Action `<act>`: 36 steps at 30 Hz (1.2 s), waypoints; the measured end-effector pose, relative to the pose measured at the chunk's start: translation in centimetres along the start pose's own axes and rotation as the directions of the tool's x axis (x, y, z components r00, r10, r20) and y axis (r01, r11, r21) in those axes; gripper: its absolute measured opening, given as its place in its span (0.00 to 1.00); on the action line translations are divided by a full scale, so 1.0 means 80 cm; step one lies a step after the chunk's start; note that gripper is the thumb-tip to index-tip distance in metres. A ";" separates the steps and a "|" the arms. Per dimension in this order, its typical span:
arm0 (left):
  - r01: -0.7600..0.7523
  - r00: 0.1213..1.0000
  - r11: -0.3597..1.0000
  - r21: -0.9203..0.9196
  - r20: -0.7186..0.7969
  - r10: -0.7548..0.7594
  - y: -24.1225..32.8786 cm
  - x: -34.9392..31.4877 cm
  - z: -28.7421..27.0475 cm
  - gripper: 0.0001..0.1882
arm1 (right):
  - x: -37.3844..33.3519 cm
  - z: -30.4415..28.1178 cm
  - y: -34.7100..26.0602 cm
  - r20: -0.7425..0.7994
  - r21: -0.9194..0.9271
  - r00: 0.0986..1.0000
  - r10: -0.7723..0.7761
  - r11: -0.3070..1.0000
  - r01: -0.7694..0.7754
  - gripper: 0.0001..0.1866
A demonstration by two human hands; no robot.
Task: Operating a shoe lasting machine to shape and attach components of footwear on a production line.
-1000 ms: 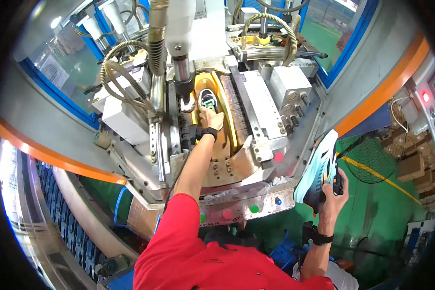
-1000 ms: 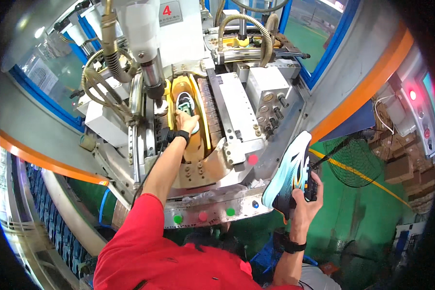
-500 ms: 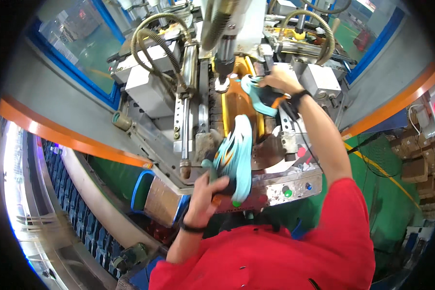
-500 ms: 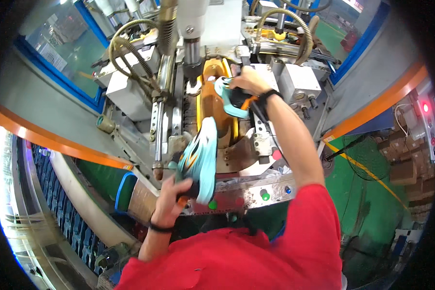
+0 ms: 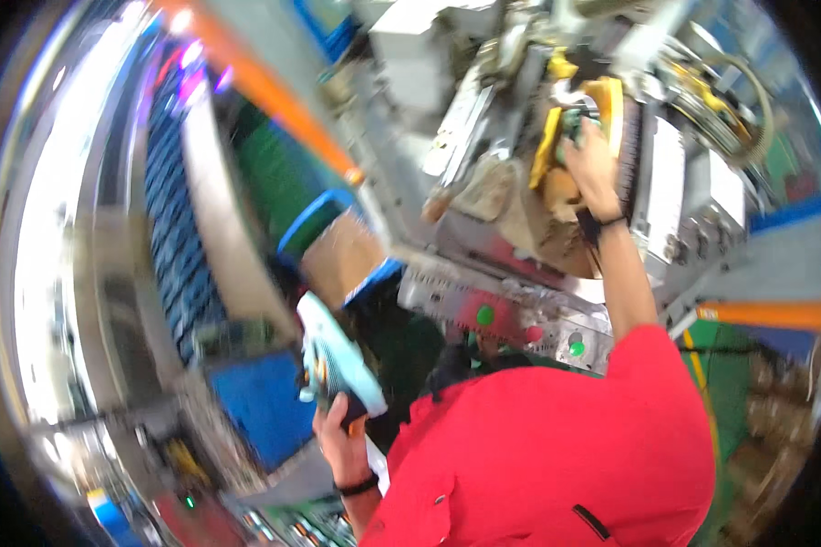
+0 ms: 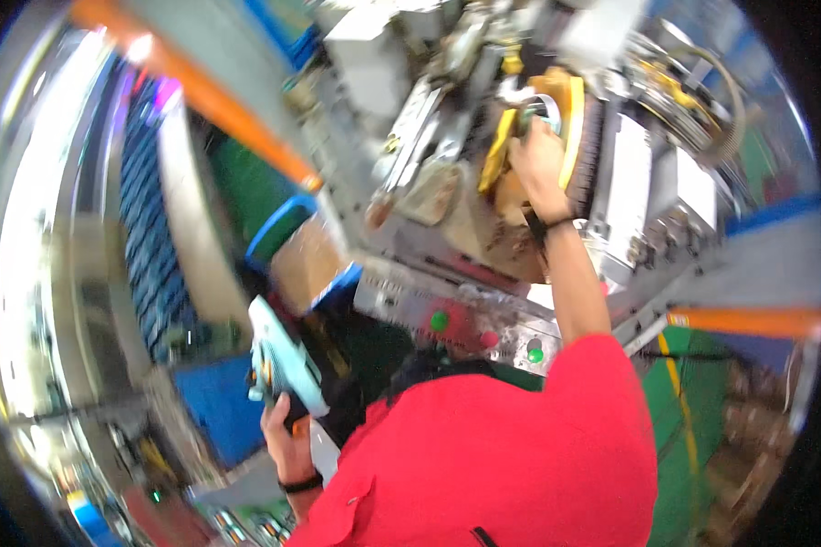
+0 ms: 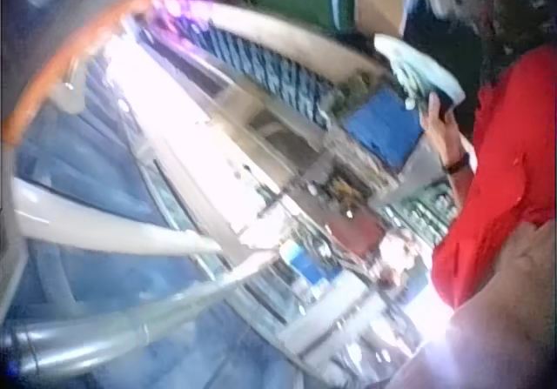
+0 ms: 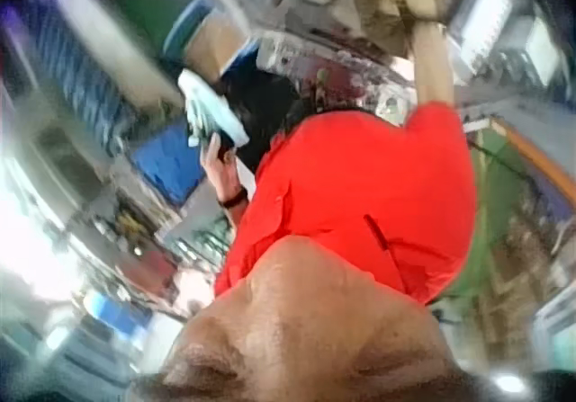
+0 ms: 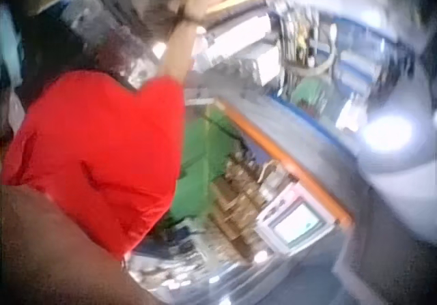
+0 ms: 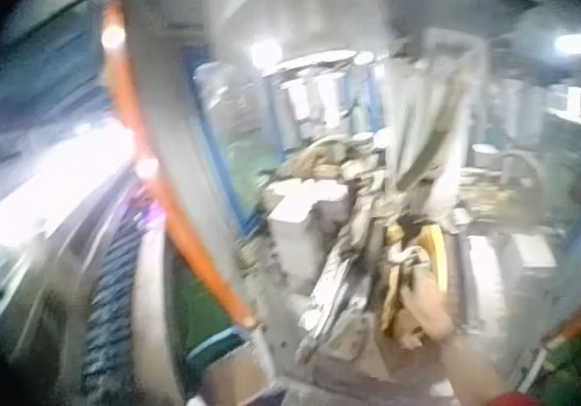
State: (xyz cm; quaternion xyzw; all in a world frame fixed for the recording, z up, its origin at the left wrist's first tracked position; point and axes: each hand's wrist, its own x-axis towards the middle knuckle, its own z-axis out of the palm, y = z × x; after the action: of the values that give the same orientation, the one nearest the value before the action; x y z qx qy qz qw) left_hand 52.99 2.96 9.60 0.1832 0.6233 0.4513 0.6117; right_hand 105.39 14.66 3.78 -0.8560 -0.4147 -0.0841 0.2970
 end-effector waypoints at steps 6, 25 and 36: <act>0.114 0.989 0.982 -0.153 0.116 -0.096 -0.053 -0.041 -0.001 0.23 | -0.266 0.048 -0.105 0.124 0.497 0.861 -0.493 0.782 0.376 0.03; -0.195 0.850 0.747 -0.635 -0.490 -0.195 -0.215 -0.097 -0.288 0.08 | -0.292 0.133 -0.240 0.320 0.707 0.654 -0.686 0.632 0.317 0.07; -0.420 0.310 0.825 -0.378 -0.914 -0.262 -0.308 0.028 -0.668 0.28 | -0.418 -0.143 -0.817 -0.371 0.732 0.013 -0.929 -0.284 0.619 0.06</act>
State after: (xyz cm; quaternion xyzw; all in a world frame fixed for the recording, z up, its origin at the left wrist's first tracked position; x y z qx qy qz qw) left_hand 10.94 -26.37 -19.44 -0.2711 0.6877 0.6614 0.1269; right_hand 35.46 17.34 28.68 -0.0954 -0.9071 0.0826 0.4015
